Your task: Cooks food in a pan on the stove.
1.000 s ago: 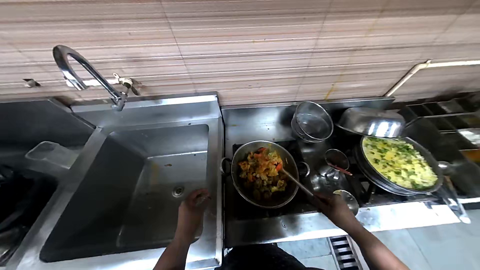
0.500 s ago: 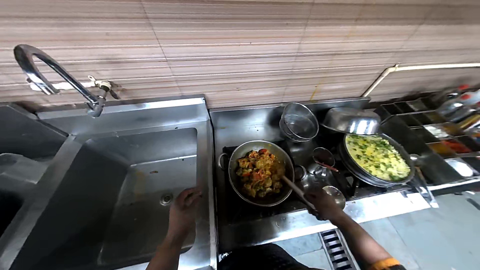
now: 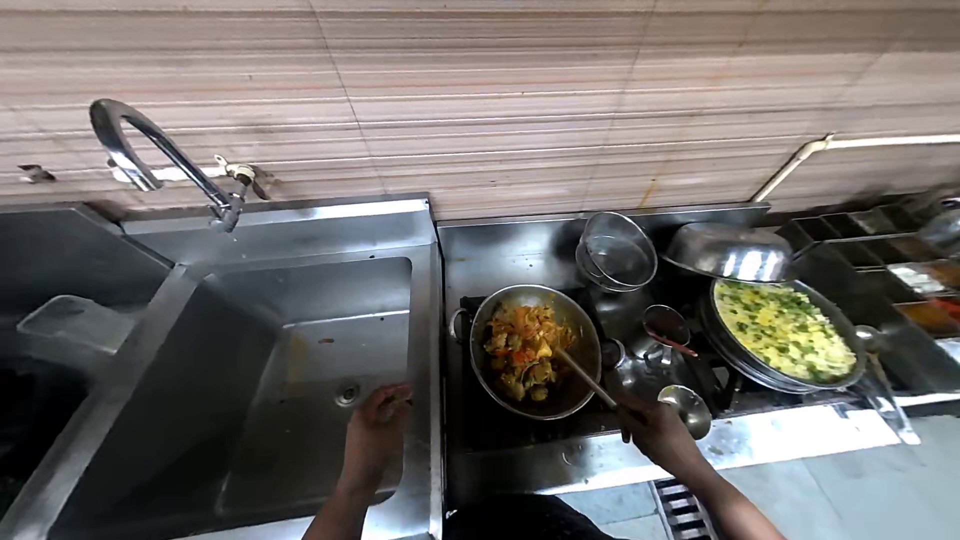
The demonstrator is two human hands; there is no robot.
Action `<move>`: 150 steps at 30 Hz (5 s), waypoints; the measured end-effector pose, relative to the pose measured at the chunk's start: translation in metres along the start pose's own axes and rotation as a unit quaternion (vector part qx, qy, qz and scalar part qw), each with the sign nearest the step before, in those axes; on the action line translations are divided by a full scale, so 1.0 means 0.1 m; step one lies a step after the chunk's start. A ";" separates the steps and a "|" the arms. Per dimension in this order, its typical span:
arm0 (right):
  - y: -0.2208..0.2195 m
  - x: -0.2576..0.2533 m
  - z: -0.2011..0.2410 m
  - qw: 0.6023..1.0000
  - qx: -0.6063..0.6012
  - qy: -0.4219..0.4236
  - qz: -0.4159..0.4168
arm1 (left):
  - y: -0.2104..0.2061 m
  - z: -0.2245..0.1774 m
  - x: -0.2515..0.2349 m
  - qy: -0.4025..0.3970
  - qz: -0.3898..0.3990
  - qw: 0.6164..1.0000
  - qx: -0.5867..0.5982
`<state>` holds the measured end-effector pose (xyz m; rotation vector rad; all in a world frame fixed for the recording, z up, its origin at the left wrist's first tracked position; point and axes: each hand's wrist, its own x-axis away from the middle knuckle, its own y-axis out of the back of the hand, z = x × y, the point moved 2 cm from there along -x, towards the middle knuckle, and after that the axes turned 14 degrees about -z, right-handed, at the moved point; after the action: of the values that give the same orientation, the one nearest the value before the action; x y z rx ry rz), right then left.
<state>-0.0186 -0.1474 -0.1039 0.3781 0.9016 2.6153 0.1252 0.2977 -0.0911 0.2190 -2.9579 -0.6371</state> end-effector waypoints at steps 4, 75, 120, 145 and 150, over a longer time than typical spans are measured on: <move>0.13 0.03 0.31 0.978 0.188 0.087 -0.005 | 0.01 0.01 0.00 0.017 0.003 1.000 0.010; 0.06 -0.35 0.52 0.936 0.312 0.165 -0.014 | 0.48 0.13 0.36 0.062 -0.081 0.995 0.017; 0.29 -0.36 0.52 0.945 0.325 -0.032 0.001 | 0.90 0.56 0.01 0.058 -0.050 0.996 0.036; 0.18 -0.26 0.53 0.944 0.308 0.112 -0.044 | 0.63 0.44 0.29 0.106 -0.070 0.992 0.030; 0.45 -0.42 0.53 0.921 0.389 0.007 -0.005 | 0.52 0.40 0.27 0.097 -0.059 0.993 0.035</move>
<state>0.0277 -0.1692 -0.0405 0.5363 1.9188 2.1329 0.0870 0.3560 -0.1034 0.4383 -2.7974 -0.4948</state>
